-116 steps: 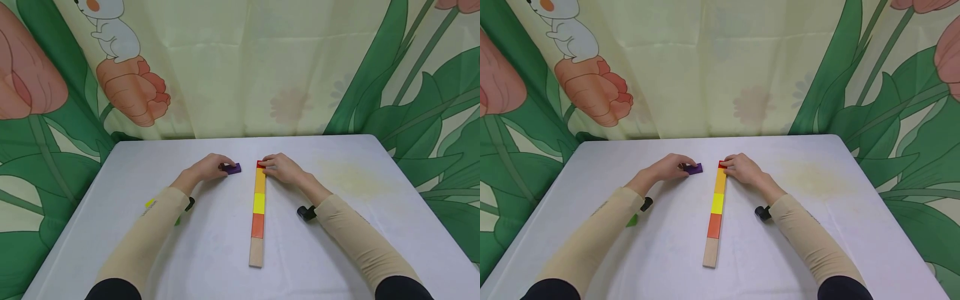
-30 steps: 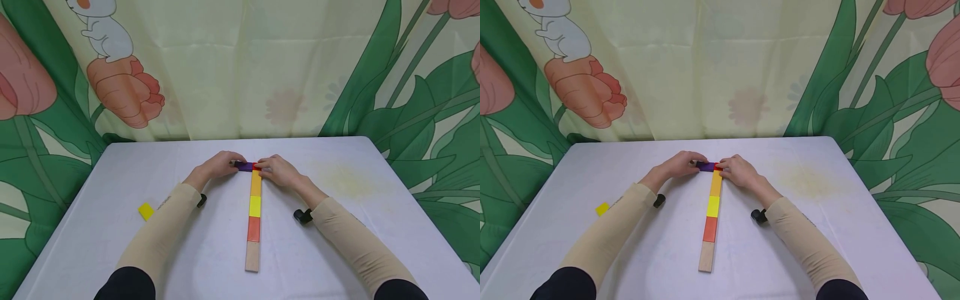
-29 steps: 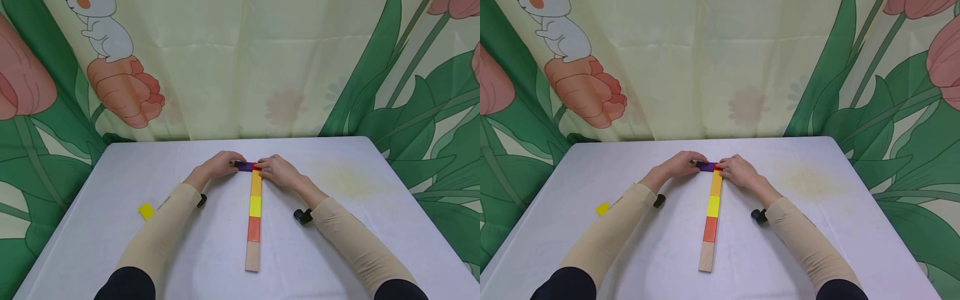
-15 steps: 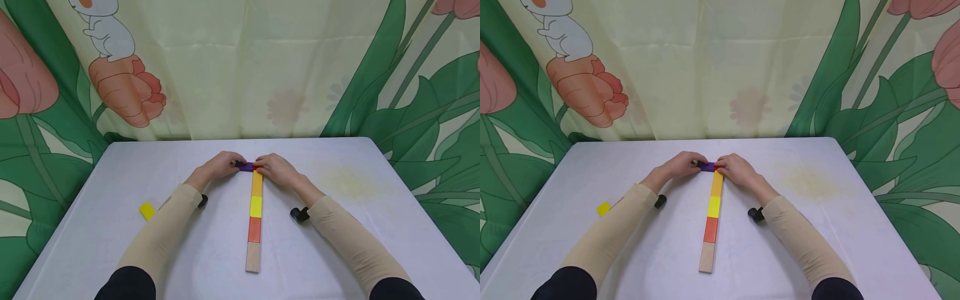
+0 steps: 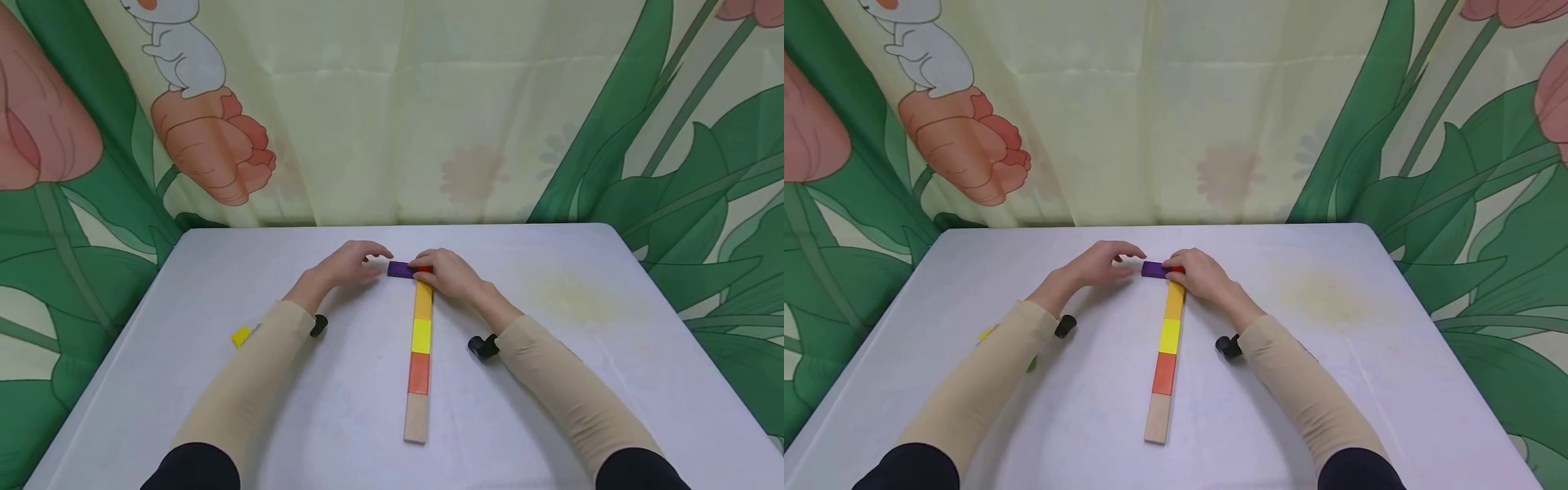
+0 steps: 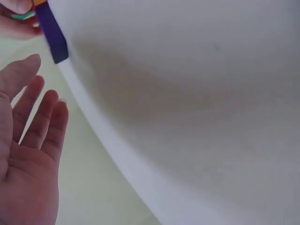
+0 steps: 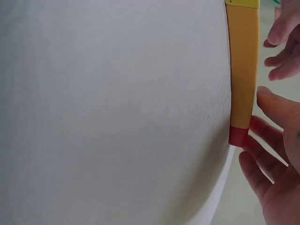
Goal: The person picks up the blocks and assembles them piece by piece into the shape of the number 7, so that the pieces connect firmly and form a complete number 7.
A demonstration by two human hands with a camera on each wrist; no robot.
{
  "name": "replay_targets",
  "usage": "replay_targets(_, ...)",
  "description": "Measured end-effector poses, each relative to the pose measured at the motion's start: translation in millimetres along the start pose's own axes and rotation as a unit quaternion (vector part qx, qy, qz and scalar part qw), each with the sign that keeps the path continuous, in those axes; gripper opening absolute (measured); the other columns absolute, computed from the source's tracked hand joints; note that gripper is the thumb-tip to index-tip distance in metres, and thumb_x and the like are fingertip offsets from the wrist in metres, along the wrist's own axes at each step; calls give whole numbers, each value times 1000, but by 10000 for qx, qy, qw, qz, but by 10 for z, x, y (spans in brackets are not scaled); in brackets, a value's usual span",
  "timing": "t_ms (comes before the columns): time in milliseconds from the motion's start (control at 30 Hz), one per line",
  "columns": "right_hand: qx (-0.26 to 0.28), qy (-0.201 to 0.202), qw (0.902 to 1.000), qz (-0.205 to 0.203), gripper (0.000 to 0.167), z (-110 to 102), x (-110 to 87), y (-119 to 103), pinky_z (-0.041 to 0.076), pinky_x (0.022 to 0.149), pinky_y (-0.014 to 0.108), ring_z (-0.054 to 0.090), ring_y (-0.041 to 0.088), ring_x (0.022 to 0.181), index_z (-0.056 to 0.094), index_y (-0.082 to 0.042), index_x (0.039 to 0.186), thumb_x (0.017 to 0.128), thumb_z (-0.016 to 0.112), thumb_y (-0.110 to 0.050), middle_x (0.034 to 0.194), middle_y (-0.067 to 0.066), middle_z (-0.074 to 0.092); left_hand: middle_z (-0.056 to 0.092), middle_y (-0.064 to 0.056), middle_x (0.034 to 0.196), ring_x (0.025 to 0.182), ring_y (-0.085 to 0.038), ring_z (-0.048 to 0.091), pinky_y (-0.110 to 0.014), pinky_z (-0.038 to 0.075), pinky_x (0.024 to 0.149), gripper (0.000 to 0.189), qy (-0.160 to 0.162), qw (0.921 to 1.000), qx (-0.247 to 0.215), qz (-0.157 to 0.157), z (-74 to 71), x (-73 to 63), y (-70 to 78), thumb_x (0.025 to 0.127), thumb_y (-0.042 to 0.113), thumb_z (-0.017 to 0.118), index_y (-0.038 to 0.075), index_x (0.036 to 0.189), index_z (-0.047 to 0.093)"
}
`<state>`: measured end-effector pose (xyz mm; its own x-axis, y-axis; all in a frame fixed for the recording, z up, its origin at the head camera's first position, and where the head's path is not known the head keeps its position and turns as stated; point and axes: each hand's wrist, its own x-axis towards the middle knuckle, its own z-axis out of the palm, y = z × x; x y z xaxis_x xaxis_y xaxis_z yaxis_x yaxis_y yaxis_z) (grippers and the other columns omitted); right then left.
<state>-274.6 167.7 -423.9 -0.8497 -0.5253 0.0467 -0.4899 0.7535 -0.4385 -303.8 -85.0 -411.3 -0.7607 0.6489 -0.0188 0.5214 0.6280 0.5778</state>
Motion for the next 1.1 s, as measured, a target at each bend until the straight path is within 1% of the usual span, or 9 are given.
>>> replay_targets(133, -1, 0, 9999, 117, 29, 7, 18, -30, 43, 106, 47, 58, 32, 118, 73, -8, 125, 97, 69, -17, 124, 12, 68, 63, -4, 132, 122, -28, 54, -41, 47, 103, 37, 43, 10000, 0, -4, -93, -108, 20, 96, 8, 68, 8, 133, 65)
replay_targets(267, -75, 24, 9997, 219, 28, 15, 25, -41, 44, 105, 47, 58, 32, 117, 74, -9, 123, 97, 70, -18, 122, 11, 69, 64, -5, 132, 123, -32, 55, -41, 49, 100, 37, 186, 9996, 14, 191, -189, -243, 75, 96, 7, 69, 6, 132, 65)
replay_targets(400, -130, 64, 9995, 280, 27, 23, 24, -33, 44, 105, 46, 59, 31, 117, 75, -9, 122, 97, 70, -18, 121, 10, 69, 65, -7, 130, 121, -31, 57, -40, 50, 97, 36, 357, 9985, 63, 410, -288, -424, 156, 95, 6, 70, 6, 131, 66)
replay_targets(500, -104, 88, 9995, 271, 27, 31, 22, -27, 44, 105, 46, 59, 32, 116, 75, -9, 122, 97, 70, -16, 121, 10, 70, 66, -6, 128, 117, -28, 58, -39, 51, 95, 36, 519, 9975, 121, 460, -355, -580, 192, 94, 6, 72, 7, 129, 67)
replay_targets(600, -52, 103, 9996, 269, 26, 37, 24, -23, 44, 105, 46, 60, 32, 117, 75, -8, 122, 97, 69, -15, 120, 10, 70, 67, -6, 126, 114, -26, 59, -39, 51, 94, 36, 647, 9968, 130, 457, -395, -726, 182, 93, 6, 73, 7, 128, 68)
replay_targets(700, -26, 106, 9996, 252, 25, 40, 34, -27, 43, 105, 46, 60, 31, 117, 75, -7, 121, 97, 69, -14, 120, 10, 71, 67, -6, 125, 112, -27, 60, -43, 52, 93, 36, 674, 9970, 127, 346, -414, -862, 146, 92, 6, 73, 7, 128, 68)
replay_targets(800, -29, 110, 9997, 206, 25, 50, 43, -40, 44, 105, 45, 61, 31, 117, 75, -7, 120, 97, 69, -13, 119, 10, 71, 68, -6, 124, 110, -29, 61, -46, 53, 93, 36, 716, 9969, 90, 303, -407, -1001, 82, 92, 5, 74, 6, 127, 68)
replay_targets(933, 13, 131, 9996, 250, 24, 48, 47, -68, 44, 105, 46, 61, 31, 117, 75, -6, 120, 97, 70, -12, 118, 10, 71, 67, -10, 125, 109, -34, 61, -48, 53, 92, 37, 769, 9969, 50, 152, -400, -1197, -3, 91, 4, 75, 6, 127, 68)
replay_targets(1100, 103, 157, 9992, 366, 25, 31, 51, -77, 44, 106, 46, 60, 31, 118, 75, -6, 120, 97, 70, -11, 120, 10, 71, 67, -14, 125, 109, -36, 61, -51, 52, 92, 38, 810, 9963, 71, -264, -462, -1462, -76, 91, 4, 74, 3, 129, 67)
